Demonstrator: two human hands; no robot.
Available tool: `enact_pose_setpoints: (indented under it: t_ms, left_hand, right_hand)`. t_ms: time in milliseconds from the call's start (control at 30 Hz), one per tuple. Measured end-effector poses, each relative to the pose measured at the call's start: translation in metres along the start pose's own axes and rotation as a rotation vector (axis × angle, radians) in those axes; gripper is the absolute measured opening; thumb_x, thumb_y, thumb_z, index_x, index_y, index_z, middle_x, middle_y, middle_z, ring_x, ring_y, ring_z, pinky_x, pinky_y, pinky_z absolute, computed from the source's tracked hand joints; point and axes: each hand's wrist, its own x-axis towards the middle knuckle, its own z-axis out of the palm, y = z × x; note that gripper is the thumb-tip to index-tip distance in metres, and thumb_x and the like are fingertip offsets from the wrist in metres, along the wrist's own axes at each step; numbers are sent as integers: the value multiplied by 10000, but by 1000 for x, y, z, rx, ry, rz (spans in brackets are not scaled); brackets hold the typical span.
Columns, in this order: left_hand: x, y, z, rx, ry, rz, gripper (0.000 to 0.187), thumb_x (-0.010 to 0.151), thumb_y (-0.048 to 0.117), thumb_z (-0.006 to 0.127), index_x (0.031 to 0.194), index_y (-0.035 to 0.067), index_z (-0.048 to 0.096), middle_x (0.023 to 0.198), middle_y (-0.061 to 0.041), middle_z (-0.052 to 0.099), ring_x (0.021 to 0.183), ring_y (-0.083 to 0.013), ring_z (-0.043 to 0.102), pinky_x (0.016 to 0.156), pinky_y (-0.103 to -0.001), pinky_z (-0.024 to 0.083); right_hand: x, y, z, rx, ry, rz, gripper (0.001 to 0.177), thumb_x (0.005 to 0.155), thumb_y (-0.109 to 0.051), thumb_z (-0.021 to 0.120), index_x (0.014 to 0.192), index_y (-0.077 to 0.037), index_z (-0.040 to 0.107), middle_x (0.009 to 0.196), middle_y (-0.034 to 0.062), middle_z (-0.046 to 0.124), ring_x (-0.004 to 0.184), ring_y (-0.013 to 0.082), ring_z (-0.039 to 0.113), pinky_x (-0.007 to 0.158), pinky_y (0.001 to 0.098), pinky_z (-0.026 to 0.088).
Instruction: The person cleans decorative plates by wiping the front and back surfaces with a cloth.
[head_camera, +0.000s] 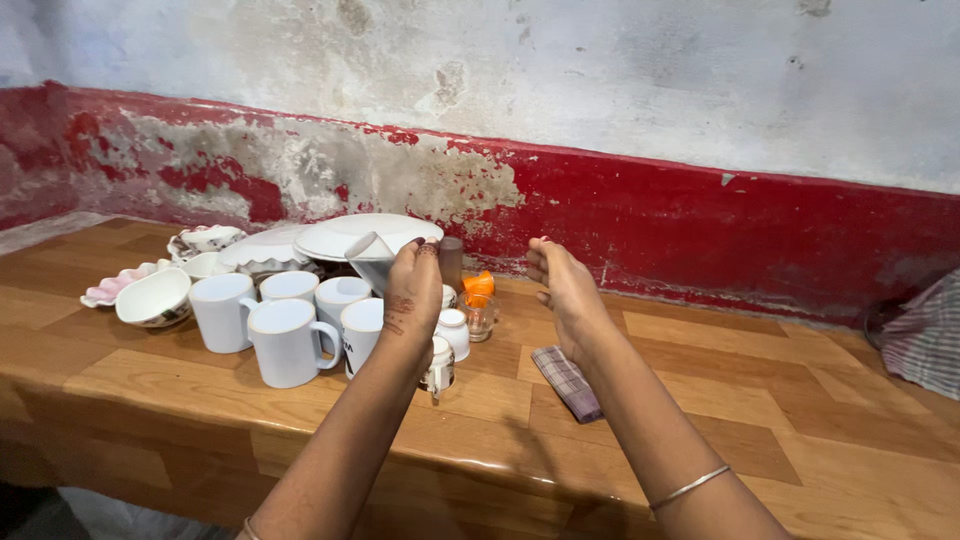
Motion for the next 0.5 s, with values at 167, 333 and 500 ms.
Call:
enact_pose_setpoints:
  t_ms: [167, 333, 500]
  left_hand:
    - [9, -12, 0, -39, 20, 69, 415, 990, 323, 458, 1245, 26, 595, 1110, -102, 678, 1006, -176, 599, 905, -312, 453]
    - [23, -19, -12, -59, 39, 53, 396, 989, 304, 465, 1227, 20, 602, 1083, -100, 676, 961, -171, 579, 879, -316, 452]
    - [58, -19, -29, -10, 39, 161, 375, 982, 274, 476, 1210, 5, 602, 1063, -84, 687, 959, -162, 614, 883, -298, 469]
  right_hand:
    - [11, 6, 1, 23, -33, -16, 566, 959, -442, 391, 1404, -121, 532, 1442, 59, 567, 1319, 190, 515, 1004, 348, 400]
    - [27, 14, 19, 45, -65, -8, 563, 961, -446, 395, 1410, -129, 518, 1427, 41, 564, 1302, 183, 513, 993, 339, 389]
    - [53, 16, 43, 63, -72, -44, 559, 951, -444, 431, 1374, -107, 568, 1385, 60, 609, 1240, 187, 548, 977, 348, 399]
